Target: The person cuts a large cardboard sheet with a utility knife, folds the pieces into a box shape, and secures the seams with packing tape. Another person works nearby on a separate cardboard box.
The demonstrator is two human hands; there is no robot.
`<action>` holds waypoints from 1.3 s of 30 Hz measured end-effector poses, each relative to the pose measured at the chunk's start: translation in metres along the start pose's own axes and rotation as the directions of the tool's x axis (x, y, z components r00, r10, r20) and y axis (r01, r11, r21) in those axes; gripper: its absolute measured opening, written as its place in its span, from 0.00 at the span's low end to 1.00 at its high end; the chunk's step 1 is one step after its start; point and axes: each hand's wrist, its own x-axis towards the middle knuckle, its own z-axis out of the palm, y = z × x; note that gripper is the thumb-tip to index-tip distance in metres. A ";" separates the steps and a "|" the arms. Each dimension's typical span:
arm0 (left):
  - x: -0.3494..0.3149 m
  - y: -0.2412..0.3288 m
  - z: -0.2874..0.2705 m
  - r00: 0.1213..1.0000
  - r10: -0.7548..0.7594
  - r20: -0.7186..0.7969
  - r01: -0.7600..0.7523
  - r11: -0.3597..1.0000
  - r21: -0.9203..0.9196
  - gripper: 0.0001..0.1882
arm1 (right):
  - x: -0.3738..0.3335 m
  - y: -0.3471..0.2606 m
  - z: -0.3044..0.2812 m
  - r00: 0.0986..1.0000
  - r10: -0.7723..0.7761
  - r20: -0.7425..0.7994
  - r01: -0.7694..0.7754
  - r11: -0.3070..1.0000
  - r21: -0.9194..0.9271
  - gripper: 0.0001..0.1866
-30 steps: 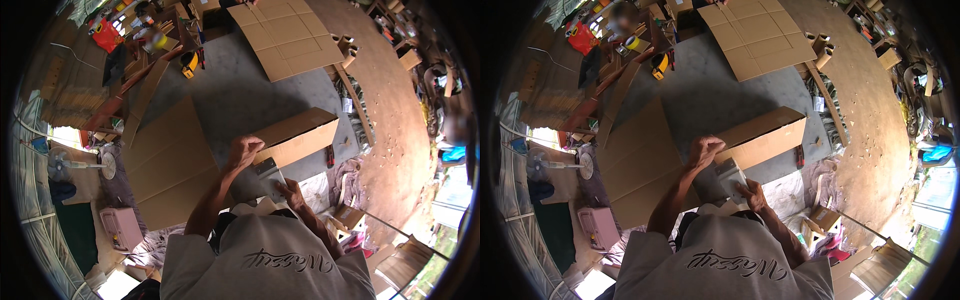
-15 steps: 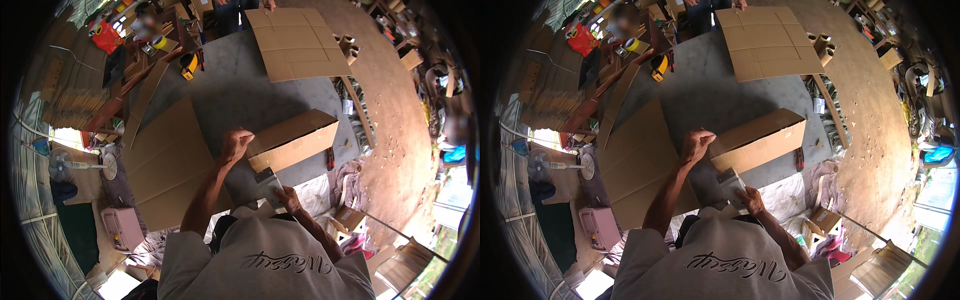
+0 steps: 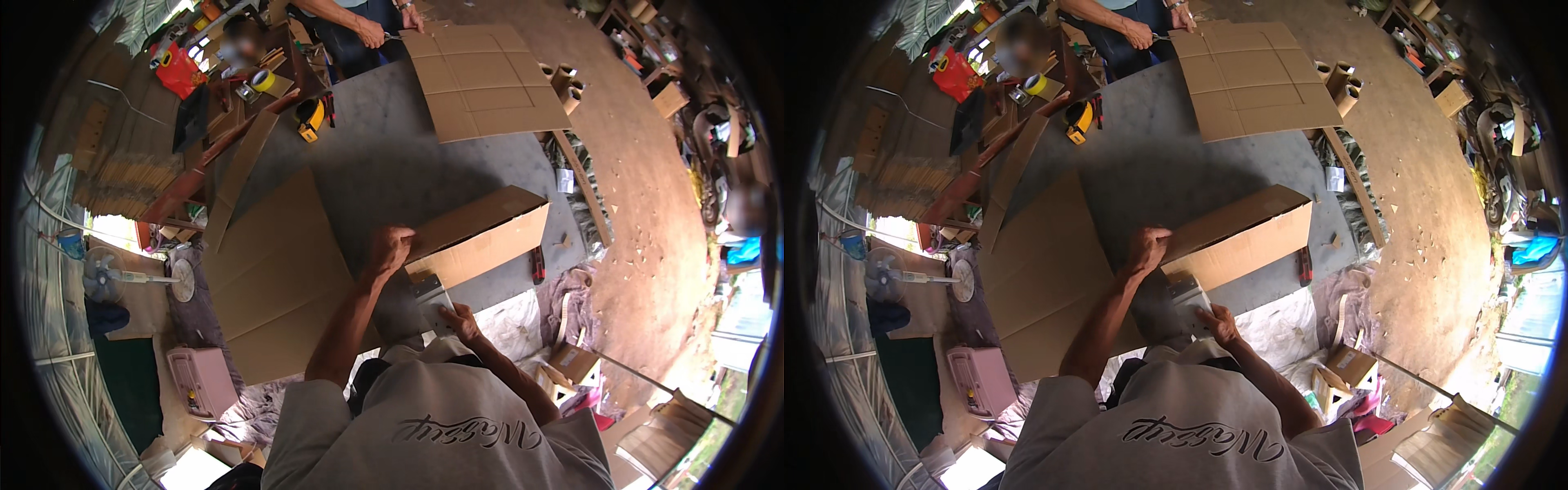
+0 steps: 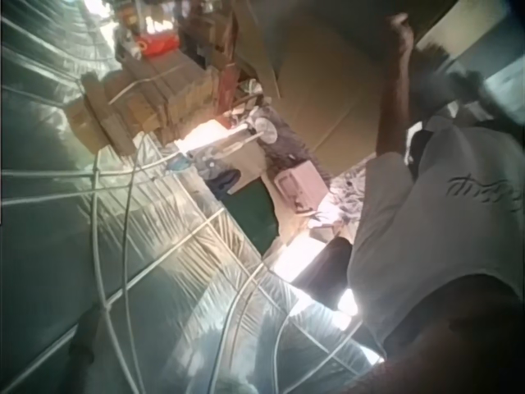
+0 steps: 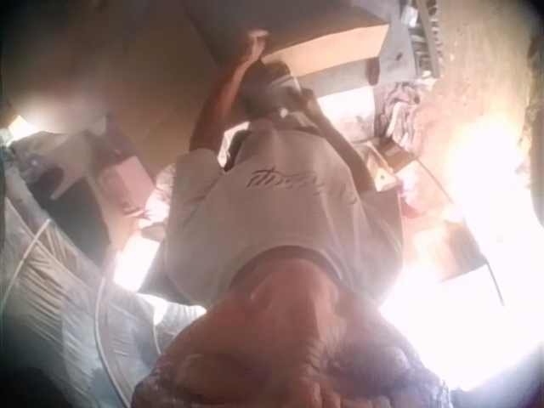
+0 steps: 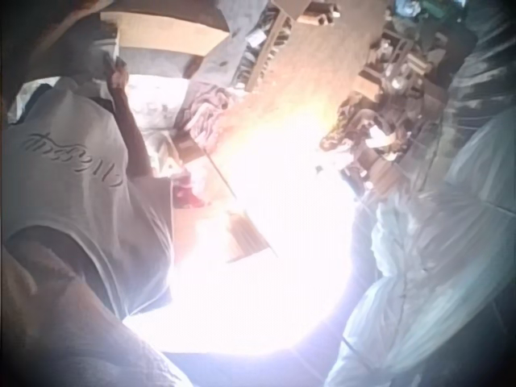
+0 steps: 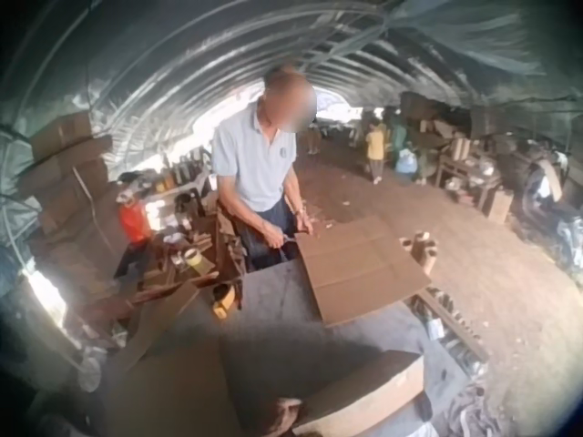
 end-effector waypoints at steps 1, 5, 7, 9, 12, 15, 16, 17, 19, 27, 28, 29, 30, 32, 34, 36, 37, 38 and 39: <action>0.001 0.004 0.000 1.000 0.010 -0.023 -0.010 1.000 0.007 0.02 | 0.003 0.005 -0.001 1.000 -0.011 -0.015 0.011 1.000 -0.011 0.26; 0.003 0.000 0.003 0.997 0.016 -0.077 -0.012 0.998 0.054 0.01 | 0.019 0.026 0.001 0.997 -0.062 -0.049 0.059 0.997 -0.051 0.27; -0.001 -0.016 0.008 0.995 -0.100 -0.007 0.100 0.995 0.025 0.01 | 0.024 0.042 0.006 0.996 -0.077 -0.046 0.075 0.996 -0.041 0.27; 0.006 -0.029 0.005 0.947 -0.290 0.138 0.298 0.954 -0.040 0.01 | 0.032 0.052 0.006 0.994 -0.098 -0.038 0.097 0.995 -0.014 0.28; 0.017 0.013 -0.011 0.978 -0.208 -0.025 0.205 0.973 -0.103 0.05 | 0.030 0.049 0.004 0.993 -0.082 -0.087 0.080 0.997 -0.019 0.30; 0.012 0.072 -0.040 0.996 -0.044 0.079 0.048 0.998 -0.040 0.12 | 0.023 0.030 0.004 0.994 -0.075 -0.084 0.076 0.997 0.008 0.32; 0.000 0.088 -0.039 0.990 -0.042 0.131 0.032 0.996 0.079 0.14 | 0.021 0.030 0.005 0.994 -0.068 -0.080 0.069 0.997 0.018 0.32; -0.013 0.104 -0.034 0.983 -0.045 0.179 0.009 0.980 0.197 0.17 | 0.019 0.026 0.004 0.994 -0.081 -0.079 0.075 0.994 -0.081 0.32; -0.014 0.129 -0.028 0.960 -0.057 0.276 -0.032 0.951 0.308 0.21 | 0.018 0.025 0.004 0.994 -0.074 -0.076 0.072 0.997 -0.025 0.32; 0.011 0.071 0.015 0.916 0.237 0.325 -0.361 0.841 0.403 0.22 | -0.010 0.016 0.005 0.975 -0.190 -0.116 0.166 0.968 -0.191 0.32; 0.013 0.064 0.016 0.905 0.299 0.304 -0.408 0.812 0.417 0.22 | -0.022 0.020 0.003 0.981 -0.150 -0.121 0.128 0.977 -0.170 0.31; 0.018 0.066 0.014 0.891 0.361 0.275 -0.450 0.781 0.432 0.23 | -0.040 0.016 -0.003 0.983 -0.131 -0.130 0.106 0.978 -0.180 0.31; 0.023 0.069 0.014 0.924 0.225 0.309 -0.342 0.846 0.408 0.25 | -0.051 0.032 -0.005 0.979 -0.114 -0.172 0.070 0.968 -0.241 0.31; 0.033 0.080 0.007 0.941 0.121 0.317 -0.248 0.883 0.399 0.28 | -0.075 0.058 -0.009 0.979 -0.063 -0.193 0.038 0.991 -0.132 0.31; 0.040 0.073 0.005 0.937 0.208 0.280 -0.309 0.866 0.394 0.31 | -0.076 0.109 -0.012 0.960 -0.231 -0.158 0.174 0.935 -0.308 0.31; 0.052 0.069 0.005 0.936 -0.008 0.351 -0.114 0.939 0.326 0.35 | -0.078 0.115 -0.015 0.961 -0.231 -0.149 0.172 0.928 -0.331 0.32; 0.061 0.080 -0.004 0.920 -0.066 0.386 -0.063 0.947 0.315 0.35 | -0.081 0.090 -0.017 0.975 -0.148 -0.163 0.101 0.959 -0.265 0.33; 0.068 0.083 -0.013 0.901 -0.124 0.416 -0.011 0.951 0.309 0.35 | -0.080 0.069 -0.016 0.984 -0.068 -0.167 0.034 0.979 -0.199 0.33; 0.068 0.068 -0.013 0.923 -0.096 0.374 -0.038 0.941 0.335 0.37 | -0.076 0.061 -0.015 0.983 -0.066 -0.173 0.029 0.978 -0.205 0.34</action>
